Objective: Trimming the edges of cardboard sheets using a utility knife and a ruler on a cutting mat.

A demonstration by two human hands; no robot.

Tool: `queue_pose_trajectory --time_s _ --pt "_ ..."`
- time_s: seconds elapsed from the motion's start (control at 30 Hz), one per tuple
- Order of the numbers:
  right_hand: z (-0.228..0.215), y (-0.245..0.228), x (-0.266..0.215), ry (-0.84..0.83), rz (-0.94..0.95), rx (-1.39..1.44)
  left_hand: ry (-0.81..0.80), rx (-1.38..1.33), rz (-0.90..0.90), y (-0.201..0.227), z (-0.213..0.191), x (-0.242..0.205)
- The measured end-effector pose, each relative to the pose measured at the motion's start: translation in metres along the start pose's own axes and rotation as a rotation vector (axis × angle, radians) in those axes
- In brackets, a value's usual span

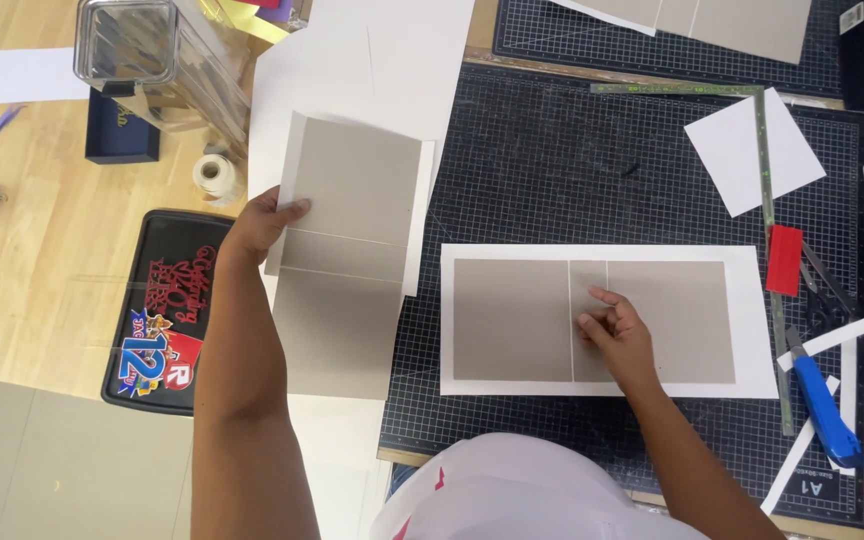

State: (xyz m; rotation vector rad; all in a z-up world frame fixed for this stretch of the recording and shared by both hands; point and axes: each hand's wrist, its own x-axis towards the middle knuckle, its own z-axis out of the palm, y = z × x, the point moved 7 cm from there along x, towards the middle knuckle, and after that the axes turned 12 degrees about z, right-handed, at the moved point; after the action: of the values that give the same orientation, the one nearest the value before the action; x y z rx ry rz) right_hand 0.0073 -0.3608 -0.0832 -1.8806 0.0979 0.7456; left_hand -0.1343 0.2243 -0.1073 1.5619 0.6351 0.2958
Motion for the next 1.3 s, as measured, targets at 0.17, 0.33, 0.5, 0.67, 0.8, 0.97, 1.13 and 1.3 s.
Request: queue_pose_trajectory --time_s 0.17,0.33,0.5,0.67,0.8,0.97,1.13,1.3 --pt "-0.005 0.01 0.009 0.007 -0.003 0.018 0.055 0.217 0.046 0.012 -0.003 0.0" --pt "-0.005 0.006 0.006 0.003 -0.014 0.047 0.129 0.411 0.122 0.008 -0.021 0.011" --pt "-0.004 0.005 0.003 0.014 -0.063 0.079 0.358 0.455 0.43 0.058 0.011 0.0" --pt "0.002 0.021 -0.013 0.033 -0.125 0.007 0.116 0.5 0.564 0.094 0.158 -0.046" --pt "0.0 0.033 -0.047 0.061 -0.129 -0.041 -0.245 0.469 0.687 0.076 0.303 -0.094" --pt "-0.079 0.052 -0.071 0.419 -0.218 -0.23 -0.484 0.66 0.803 0.035 0.432 -0.143" --pt "-0.193 0.06 -0.099 0.887 -0.569 -0.667 -0.625 0.808 0.807 0.016 0.49 -0.189" --pt "-0.258 0.085 -0.096 1.027 -0.546 -0.938 -0.531 0.787 0.908 0.011 0.497 -0.215"
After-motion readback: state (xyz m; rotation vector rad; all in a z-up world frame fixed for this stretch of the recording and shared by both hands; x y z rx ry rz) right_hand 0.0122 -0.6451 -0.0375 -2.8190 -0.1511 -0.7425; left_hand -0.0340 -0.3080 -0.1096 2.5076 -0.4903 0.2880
